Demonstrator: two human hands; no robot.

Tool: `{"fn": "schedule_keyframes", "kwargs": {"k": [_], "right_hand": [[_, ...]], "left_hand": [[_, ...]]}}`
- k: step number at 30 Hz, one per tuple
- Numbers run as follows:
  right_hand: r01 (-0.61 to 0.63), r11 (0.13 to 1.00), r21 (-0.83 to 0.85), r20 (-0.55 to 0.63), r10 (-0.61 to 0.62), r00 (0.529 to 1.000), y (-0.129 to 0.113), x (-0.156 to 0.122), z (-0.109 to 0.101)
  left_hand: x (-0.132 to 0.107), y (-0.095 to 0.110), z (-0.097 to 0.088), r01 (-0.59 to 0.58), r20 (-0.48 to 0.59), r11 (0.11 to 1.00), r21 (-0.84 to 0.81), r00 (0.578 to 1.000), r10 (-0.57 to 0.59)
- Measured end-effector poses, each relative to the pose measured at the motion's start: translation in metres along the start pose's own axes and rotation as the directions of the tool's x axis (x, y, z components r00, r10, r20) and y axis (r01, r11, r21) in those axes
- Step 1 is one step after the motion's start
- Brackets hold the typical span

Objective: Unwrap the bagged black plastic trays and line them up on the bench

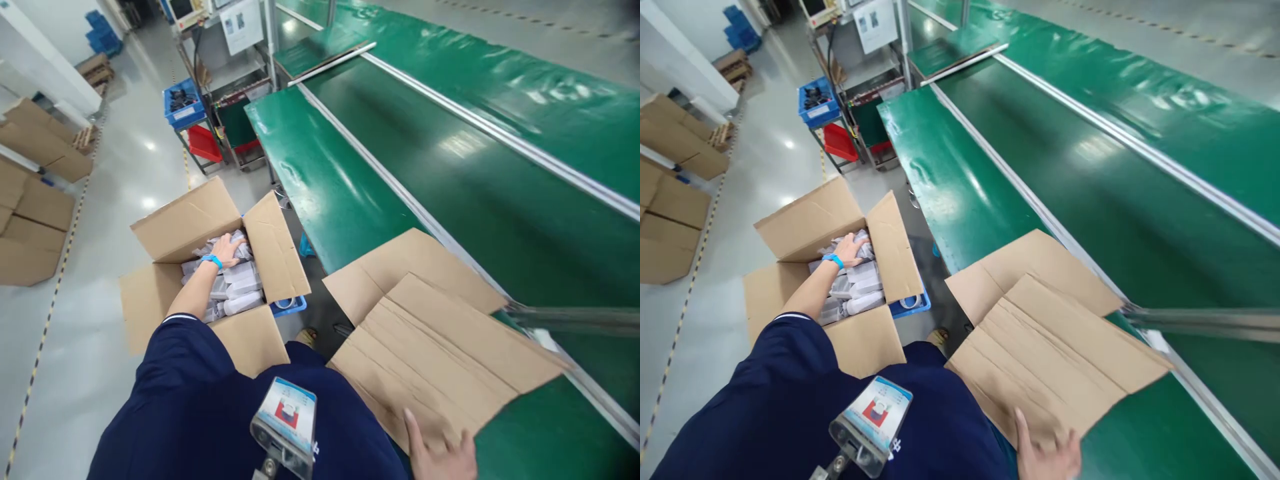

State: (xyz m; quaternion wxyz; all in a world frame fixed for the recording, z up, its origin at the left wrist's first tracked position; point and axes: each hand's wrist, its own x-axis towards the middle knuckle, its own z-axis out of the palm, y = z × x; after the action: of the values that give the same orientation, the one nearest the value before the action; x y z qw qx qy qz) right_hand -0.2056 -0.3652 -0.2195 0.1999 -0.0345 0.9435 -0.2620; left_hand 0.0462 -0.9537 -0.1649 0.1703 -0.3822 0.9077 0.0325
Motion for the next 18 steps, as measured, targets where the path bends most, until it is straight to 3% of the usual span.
{"fn": "schedule_keyframes", "kwargs": {"k": [1,6,11,15,18], "right_hand": [[0.014,0.999,-0.052,-0.029,-0.016,0.999,-0.01,0.008,0.006],[-0.018,0.961,-0.277,0.134,0.057,0.989,-0.039,0.041,0.03],[0.03,0.945,-0.326,0.198,0.037,0.98,-0.06,0.069,0.04],[0.082,0.934,-0.347,0.255,0.01,0.967,-0.088,0.093,0.045],[0.105,0.932,-0.347,0.28,-0.004,0.96,-0.1,0.102,0.049]], "left_hand": [[0.0,-0.001,-0.002,-0.008,-0.007,1.0,0.007,1.0,0.008],[-0.003,-0.007,-0.019,-0.068,-0.051,0.997,0.027,0.996,0.069],[-0.019,-0.012,-0.035,-0.059,-0.11,0.998,-0.013,0.992,0.057],[-0.032,-0.015,-0.046,-0.049,-0.155,0.99,-0.135,0.988,0.028],[-0.042,-0.018,-0.054,-0.018,-0.195,0.949,-0.316,0.98,-0.047]]}}
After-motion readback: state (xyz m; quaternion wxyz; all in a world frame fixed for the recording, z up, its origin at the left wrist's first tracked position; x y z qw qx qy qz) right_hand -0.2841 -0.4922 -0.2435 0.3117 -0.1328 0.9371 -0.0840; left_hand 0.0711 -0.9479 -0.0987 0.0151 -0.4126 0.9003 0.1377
